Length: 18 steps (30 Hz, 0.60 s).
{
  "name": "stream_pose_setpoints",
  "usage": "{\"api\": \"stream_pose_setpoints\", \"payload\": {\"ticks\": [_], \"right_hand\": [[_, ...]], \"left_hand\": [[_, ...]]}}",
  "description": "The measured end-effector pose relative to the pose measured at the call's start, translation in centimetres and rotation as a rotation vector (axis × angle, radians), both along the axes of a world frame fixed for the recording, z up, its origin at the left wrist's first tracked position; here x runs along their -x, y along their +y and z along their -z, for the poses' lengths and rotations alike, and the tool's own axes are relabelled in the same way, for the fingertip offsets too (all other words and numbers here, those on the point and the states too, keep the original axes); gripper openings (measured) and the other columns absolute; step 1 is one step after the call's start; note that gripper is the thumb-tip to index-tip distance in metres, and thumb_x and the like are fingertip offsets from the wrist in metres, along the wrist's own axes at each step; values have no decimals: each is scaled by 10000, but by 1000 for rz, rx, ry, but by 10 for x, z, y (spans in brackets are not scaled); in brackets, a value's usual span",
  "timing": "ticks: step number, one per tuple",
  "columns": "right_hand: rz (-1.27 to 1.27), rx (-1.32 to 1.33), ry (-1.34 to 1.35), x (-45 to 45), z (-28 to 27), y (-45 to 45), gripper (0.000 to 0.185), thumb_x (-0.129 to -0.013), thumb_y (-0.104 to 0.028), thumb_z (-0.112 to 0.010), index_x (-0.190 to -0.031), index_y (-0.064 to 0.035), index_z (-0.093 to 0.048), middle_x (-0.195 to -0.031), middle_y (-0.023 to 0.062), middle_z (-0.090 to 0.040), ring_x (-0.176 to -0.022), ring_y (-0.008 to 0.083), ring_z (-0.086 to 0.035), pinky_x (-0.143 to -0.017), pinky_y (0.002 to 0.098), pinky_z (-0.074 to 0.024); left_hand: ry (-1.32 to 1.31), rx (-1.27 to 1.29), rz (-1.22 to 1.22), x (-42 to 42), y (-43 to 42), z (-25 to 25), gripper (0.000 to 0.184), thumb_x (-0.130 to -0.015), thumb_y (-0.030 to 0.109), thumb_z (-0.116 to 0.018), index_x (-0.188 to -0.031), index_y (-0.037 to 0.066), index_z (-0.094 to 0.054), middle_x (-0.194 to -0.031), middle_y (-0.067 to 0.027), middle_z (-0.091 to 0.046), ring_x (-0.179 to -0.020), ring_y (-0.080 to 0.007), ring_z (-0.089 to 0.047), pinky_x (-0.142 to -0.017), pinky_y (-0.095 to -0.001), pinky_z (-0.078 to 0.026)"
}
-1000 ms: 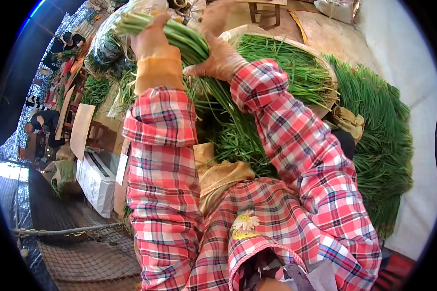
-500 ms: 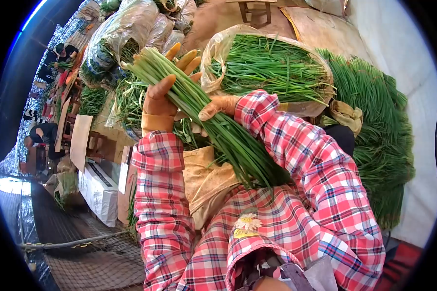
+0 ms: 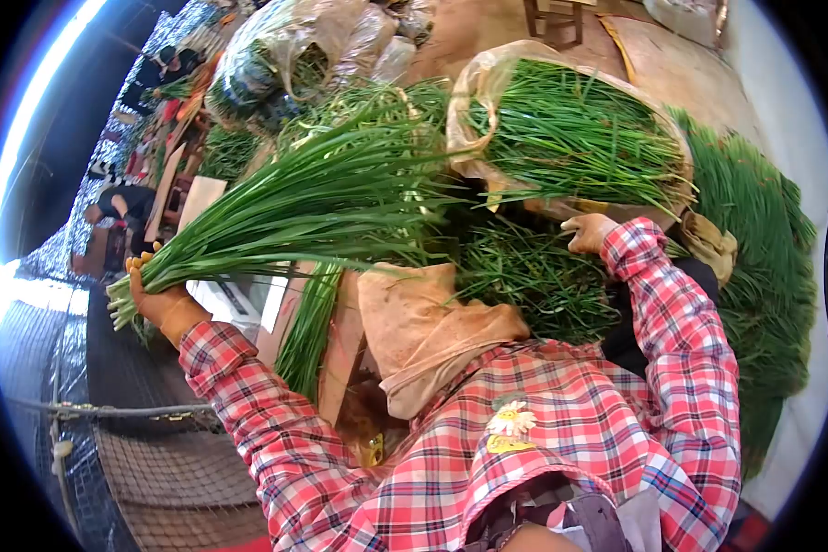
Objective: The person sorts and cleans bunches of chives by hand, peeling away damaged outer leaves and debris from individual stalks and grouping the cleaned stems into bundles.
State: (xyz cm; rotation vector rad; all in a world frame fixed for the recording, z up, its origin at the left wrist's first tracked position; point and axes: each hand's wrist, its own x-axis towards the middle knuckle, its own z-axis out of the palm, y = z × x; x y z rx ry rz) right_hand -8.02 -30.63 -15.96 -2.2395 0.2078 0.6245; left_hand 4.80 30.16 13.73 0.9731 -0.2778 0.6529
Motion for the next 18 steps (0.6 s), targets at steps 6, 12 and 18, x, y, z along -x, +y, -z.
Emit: {"api": "stream_pose_setpoints", "payload": {"ticks": [6, 12, 18], "right_hand": [[265, -478, 53, -6, -13, 19, 355, -734, -73, -606, -1088, -47, -604, -770, 83, -634, -627, 141, -585, -608, 259, -486], [298, -565, 117, -6, 3, 21, 281, -844, -107, -547, -1122, -75, -578, -780, 48, -620, -625, 132, -592, -548, 245, -483], [345, -550, 279, -11, 33, 33, 326, -862, -98, -519, -1188, -83, -516, -777, 68, -617, -585, 137, -570, -479, 236, -428]], "left_hand": [[102, 116, -127, 19, 36, 5, 164, -812, 139, -509, -951, 69, -561, -887, -98, -602, -870, -276, -594, -845, -533, -461], [94, -159, -380, 59, 82, -65, 118, -843, 109, -494, -884, 6, -535, -801, -117, -570, -751, -242, -569, -771, -384, -490], [137, -816, -949, 127, 11, -131, 248, -731, 89, -678, -947, -7, -604, -940, -112, -612, -791, -197, -616, -663, -282, -510]]}}
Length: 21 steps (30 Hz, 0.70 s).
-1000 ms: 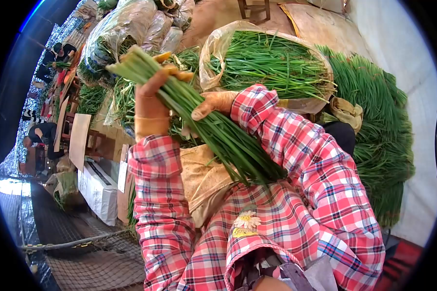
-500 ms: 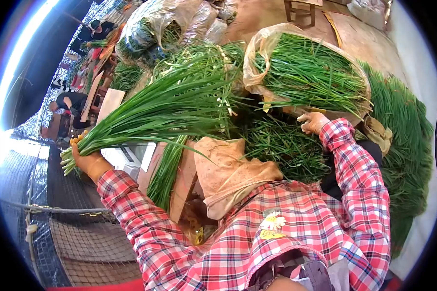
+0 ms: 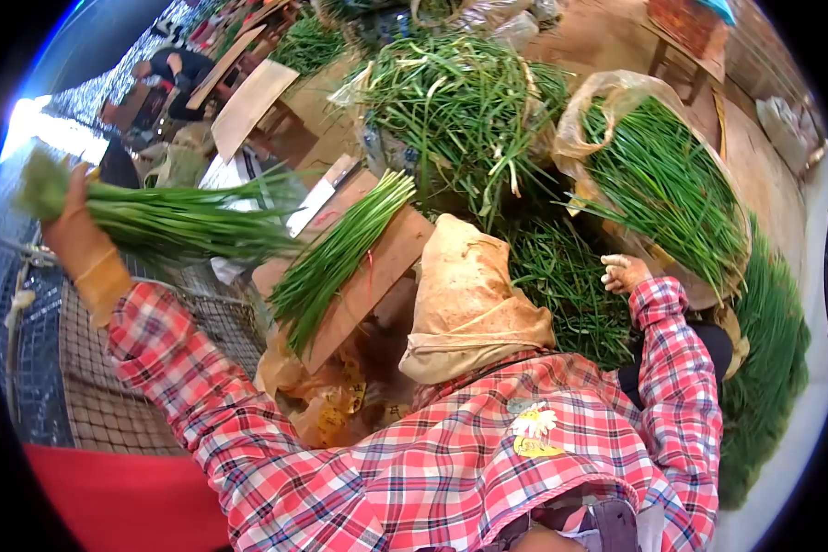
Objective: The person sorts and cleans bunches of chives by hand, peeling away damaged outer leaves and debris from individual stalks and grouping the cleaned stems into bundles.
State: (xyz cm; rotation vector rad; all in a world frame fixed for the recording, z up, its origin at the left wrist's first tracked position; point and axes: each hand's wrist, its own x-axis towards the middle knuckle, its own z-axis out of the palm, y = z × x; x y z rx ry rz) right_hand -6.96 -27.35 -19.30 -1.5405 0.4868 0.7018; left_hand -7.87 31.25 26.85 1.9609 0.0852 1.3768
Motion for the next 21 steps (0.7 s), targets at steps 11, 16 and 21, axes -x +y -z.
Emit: {"api": "stream_pose_setpoints", "payload": {"ticks": [11, 16, 21], "right_hand": [[-91, 104, 171, 30, 17, -2, 327, -882, -152, -483, -1208, -145, -501, -863, 96, -643, -666, 199, -622, -587, 345, -518], [-35, 287, 366, 22, 16, -17, 342, -900, -168, -430, -1239, -185, -470, -900, 99, -628, -683, 213, -616, -588, 354, -520], [-22, 325, 376, 13, 9, 11, 339, -849, -227, -510, -1182, -174, -535, -860, 116, -632, -646, 238, -620, -602, 378, -526]], "left_hand": [[1064, -827, -140, -92, -91, 376, 138, -714, 174, -561, -833, 111, -590, -715, -92, -614, -668, -247, -620, -510, -365, -471], [1126, -559, -24, -107, -91, 400, 147, -722, 123, -567, -868, 109, -577, -815, -93, -624, -779, -264, -619, -691, -409, -455], [1048, -567, -151, -118, -68, 402, 380, -723, 126, -574, -1101, 119, -533, -895, -82, -607, -853, -244, -589, -706, -385, -442]]}}
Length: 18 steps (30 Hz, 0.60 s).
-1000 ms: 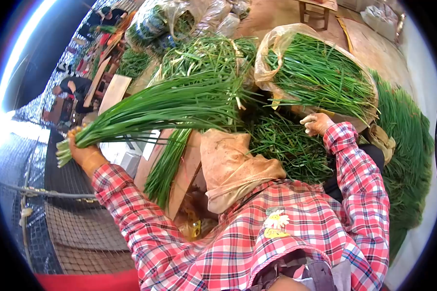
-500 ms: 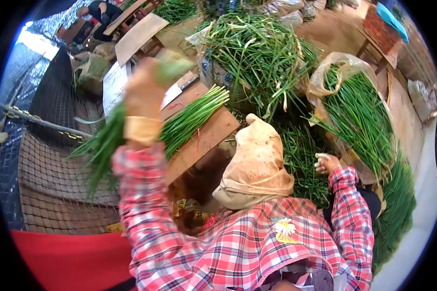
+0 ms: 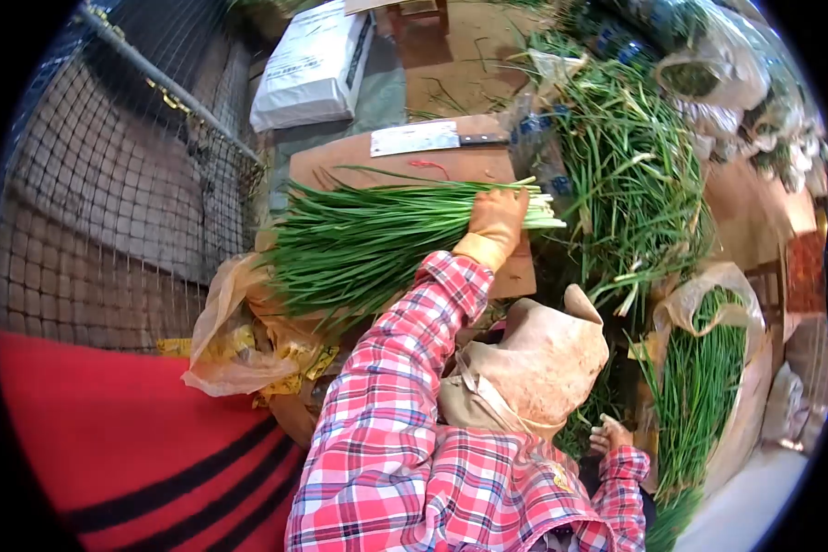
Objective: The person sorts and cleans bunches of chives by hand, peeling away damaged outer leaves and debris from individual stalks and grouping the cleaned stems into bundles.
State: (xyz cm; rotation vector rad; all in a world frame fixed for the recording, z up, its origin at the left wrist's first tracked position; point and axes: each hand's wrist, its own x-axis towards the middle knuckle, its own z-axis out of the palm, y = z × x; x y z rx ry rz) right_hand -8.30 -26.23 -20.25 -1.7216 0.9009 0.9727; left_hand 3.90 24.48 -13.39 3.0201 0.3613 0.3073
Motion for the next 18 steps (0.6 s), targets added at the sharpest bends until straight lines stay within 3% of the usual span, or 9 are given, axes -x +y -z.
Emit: {"api": "stream_pose_setpoints", "payload": {"ticks": [2, 5, 7, 8, 9, 11, 12, 14, 18], "right_hand": [[17, 56, 45, -5, -1, 22, 319, -775, -321, -624, -1043, -152, -603, -853, 131, -634, -634, 247, -619, -588, 376, -529], [20, 64, 68, -5, -14, 45, 320, -765, -322, -638, -1024, -138, -603, -855, 130, -634, -637, 248, -618, -613, 380, -529], [8, 130, 73, -6, -13, 49, 344, -787, -309, -619, -1076, -128, -580, -850, 120, -635, -645, 244, -619, -618, 378, -528], [-57, -22, 5, -3, -13, 41, 363, -820, -269, -589, -1146, -118, -541, -840, 120, -635, -642, 240, -619, -608, 370, -530], [-82, -93, -40, 0, -10, 37, 376, -851, -242, -555, -1204, -125, -504, -818, 117, -632, -630, 216, -607, -570, 337, -516], [-100, -496, -183, 12, 12, 12, 364, -858, -245, -561, -1196, -113, -520, -838, 111, -635, -616, 161, -569, -518, 262, -458], [-50, -312, -170, 10, -17, 39, 353, -858, -228, -565, -1185, -102, -527, -858, 109, -636, -624, 145, -567, -504, 246, -444], [-54, -352, -137, 5, -2, 33, 338, -872, -228, -543, -1194, -126, -526, -928, 82, -641, -724, 144, -601, -567, 229, -459], [-56, -320, -213, -11, -26, 44, 344, -876, -198, -527, -1206, -104, -520, -907, 45, -636, -719, 110, -587, -615, 222, -453]], "left_hand": [[54, -46, 98, 4, -3, 5, 649, -698, 229, -649, -1289, 142, -397, -1026, -78, -561, -949, -237, -541, -770, -378, -423], [54, 47, 176, 19, -1, 5, 788, -658, 287, -681, -1344, 154, -317, -1199, -123, -468, -1087, -285, -470, -865, -436, -394], [-254, -195, 218, 24, -3, 28, 878, -637, 340, -687, -1375, 148, -251, -1361, -156, -310, -1251, -364, -302, -978, -559, -273], [-185, -78, 266, 39, -3, 16, 922, -634, 374, -683, -1390, 145, -207, -1438, -160, -171, -1322, -416, -109, -1012, -645, -97], [-109, -172, 228, 50, 0, 16, 953, -638, 405, -679, -1394, 107, -182, -1446, -182, -128, -1326, -431, -49, -1016, -646, -48], [-58, 0, 193, 78, 6, -8, 999, -658, 426, -678, -1398, 48, -124, -1440, -231, -85, -1314, -454, -69, -1021, -634, -60], [4, -24, 193, 85, 11, -6, 1004, -658, 417, -690, -1407, 76, -114, -1444, -211, -98, -1319, -429, -91, -1024, -621, -105], [255, -176, -44, 76, 19, 0, 1011, -634, 408, -721, -1412, 134, -136, -1457, -140, -127, -1327, -382, -123, -1003, -614, -190], [310, -329, -84, 52, 40, 5, 920, -704, 317, -692, -1416, 246, -113, -1469, -29, -147, -1338, -327, -137, -1004, -610, -194]]}}
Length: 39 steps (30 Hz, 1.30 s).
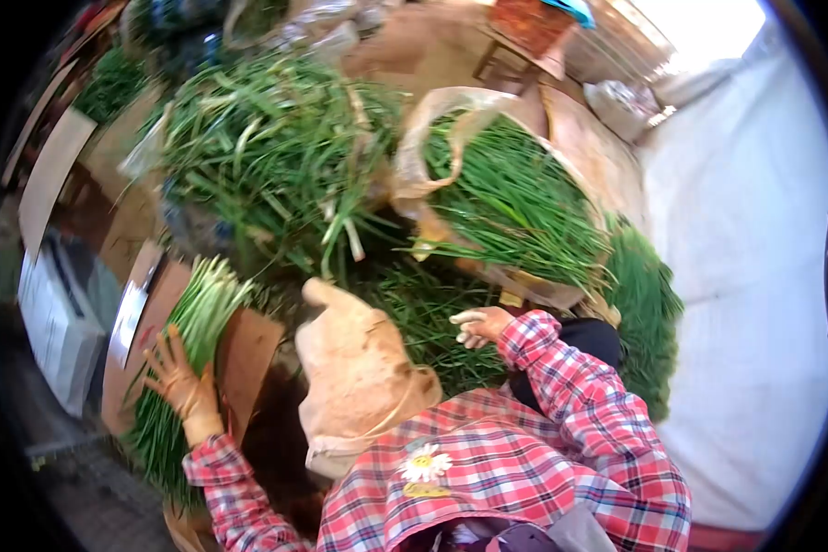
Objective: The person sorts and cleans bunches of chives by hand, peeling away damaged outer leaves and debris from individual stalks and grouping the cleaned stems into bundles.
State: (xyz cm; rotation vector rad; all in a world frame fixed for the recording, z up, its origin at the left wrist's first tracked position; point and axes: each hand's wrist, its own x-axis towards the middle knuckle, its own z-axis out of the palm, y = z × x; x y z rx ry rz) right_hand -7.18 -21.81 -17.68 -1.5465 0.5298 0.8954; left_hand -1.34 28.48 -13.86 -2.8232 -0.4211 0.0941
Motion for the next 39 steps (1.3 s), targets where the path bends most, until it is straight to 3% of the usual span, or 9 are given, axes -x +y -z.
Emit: {"api": "stream_pose_setpoints", "payload": {"ticks": [6, 8, 14, 18, 20, 26, 28, 37, 39], "right_hand": [[327, 114, -463, -8, -35, -79, 403, -785, -133, -656, -1165, -59, -540, -1019, 90, -601, -829, 157, -585, -731, 286, -482], [-25, 757, -865, -12, -48, -138, 501, -737, -173, -701, -1180, -41, -508, -1079, 135, -582, -987, 241, -560, -873, 337, -450], [-358, 1512, -90, -47, -92, -231, 1041, -622, -327, -765, -1398, -106, -108, -1408, 171, -256, -1296, 311, -265, -1053, 360, -276], [-572, 1401, 58, -66, -99, -233, 1184, -582, -422, -783, -1412, -147, 15, -1435, 188, -174, -1328, 311, -189, -1074, 386, -232], [-596, 1329, 93, -77, -109, -223, 1219, -566, -446, -787, -1410, -196, 57, -1435, 194, -166, -1305, 329, -244, -1065, 415, -239], [-446, 1057, 30, -81, -80, -262, 1197, -589, -386, -796, -1408, -181, 53, -1297, 253, -396, -1182, 358, -421, -994, 394, -333], [-468, 1000, -51, -79, -72, -283, 1186, -585, -399, -788, -1411, -167, 31, -1274, 257, -418, -1169, 358, -435, -986, 393, -343], [-618, 1119, -97, -86, -64, -282, 1066, -587, -392, -732, -1389, -29, -132, -1010, 211, -595, -947, 316, -587, -822, 363, -467], [-585, 1197, -153, -86, -76, -279, 1012, -576, -374, -732, -1389, -144, -174, -907, 223, -610, -855, 347, -600, -748, 388, -484]], "left_hand": [[-180, 108, 77, -14, 27, 32, 896, -761, 225, -645, -1418, 274, -37, -1477, -16, -112, -1350, -305, -111, -1048, -554, -165], [-162, 127, 95, -6, 9, 21, 937, -740, 242, -669, -1419, 265, -24, -1480, -23, -94, -1351, -306, -99, -1053, -541, -165], [-154, 94, -2, 10, -11, 14, 1116, -628, 287, -765, -1420, 211, 19, -1486, -30, -26, -1354, -304, -78, -1079, -479, -164], [-362, 200, 208, 7, -61, -38, 862, -700, 172, -714, -1399, 140, -213, -1438, -70, -244, -1302, -293, -264, -1058, -407, -249], [-254, 874, 404, -2, -111, -63, 545, -731, 106, -680, -1241, 68, -491, -1220, -108, -529, -1118, -253, -496, -944, -332, -387], [788, 1486, 738, -7, -353, -49, 337, -824, 157, -606, -1143, 56, -566, -1076, -93, -613, -948, -163, -583, -841, -276, -463], [1034, 1376, 743, -2, -421, -25, 362, -820, 222, -612, -1130, 42, -564, -1073, -115, -613, -979, -187, -584, -853, -286, -460], [380, 1123, 1209, -4, -556, 5, 632, -693, 215, -687, -1265, 145, -426, -1311, -148, -402, -1028, -368, -508, -848, -426, -445], [355, 906, 1236, -6, -565, 8, 637, -678, 212, -687, -1258, 163, -429, -1337, -124, -372, -986, -350, -519, -814, -452, -436]]}}
